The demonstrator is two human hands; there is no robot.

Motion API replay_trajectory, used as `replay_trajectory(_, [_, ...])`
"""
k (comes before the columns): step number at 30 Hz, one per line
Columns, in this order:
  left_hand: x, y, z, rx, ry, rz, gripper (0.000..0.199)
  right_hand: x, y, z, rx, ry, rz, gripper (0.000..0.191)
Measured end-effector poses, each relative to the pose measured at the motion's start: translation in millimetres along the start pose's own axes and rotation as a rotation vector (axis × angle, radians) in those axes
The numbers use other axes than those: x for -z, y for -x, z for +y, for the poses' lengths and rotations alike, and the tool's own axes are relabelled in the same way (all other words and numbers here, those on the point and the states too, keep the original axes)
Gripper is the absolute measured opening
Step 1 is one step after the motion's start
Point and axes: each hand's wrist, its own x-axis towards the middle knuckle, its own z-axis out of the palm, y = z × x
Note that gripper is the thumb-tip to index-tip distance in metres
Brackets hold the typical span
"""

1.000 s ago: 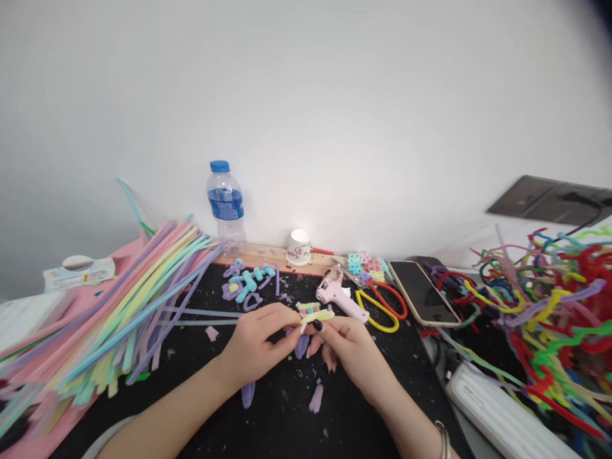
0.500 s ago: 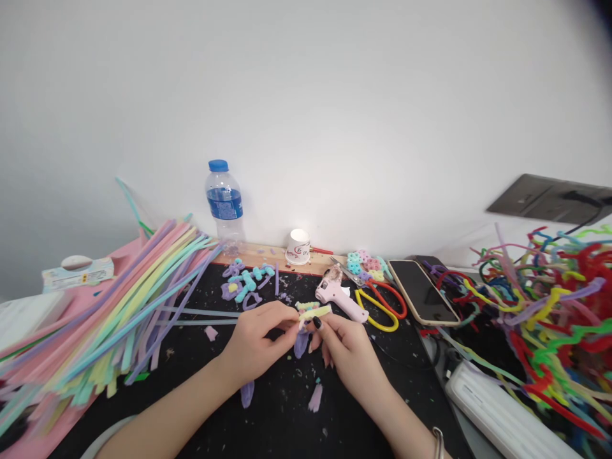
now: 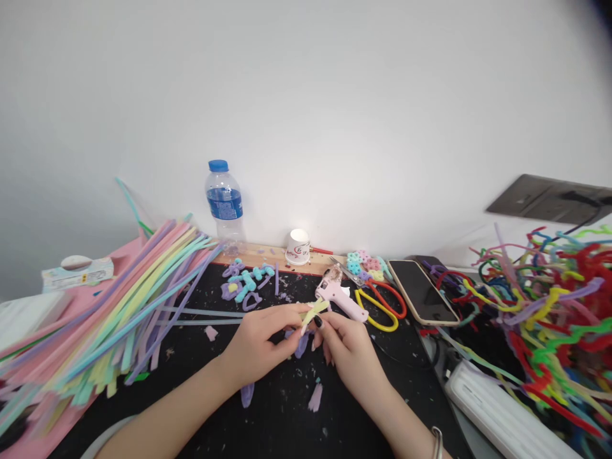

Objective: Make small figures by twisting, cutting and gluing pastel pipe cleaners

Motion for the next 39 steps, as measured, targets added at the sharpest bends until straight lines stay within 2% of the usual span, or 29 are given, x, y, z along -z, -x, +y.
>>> replay_trajectory(12, [0.2, 1.8, 0.2, -0.013, -0.01, 0.005, 0.015, 2.0, 0.2, -1.9, 0.038, 0.112, 0.01, 0.029])
replay_trajectory(21, [0.0, -1.1, 4.0, -0.009, 0.019, -0.01, 0.015, 0.4, 1.5, 0.7, 0.037, 0.089, 0.009, 0.03])
replay_trajectory(31, [-0.8, 1.1, 1.0, 0.086, 0.04, -0.031, 0.013, 0.6, 1.0, 3.2, 0.031, 0.111, -0.008, 0.028])
replay_trajectory(39, [-0.6, 1.0, 1.6, 0.096, 0.072, -0.048, 0.014, 0.1, 0.4, 3.0, 0.035, 0.105, 0.001, 0.031])
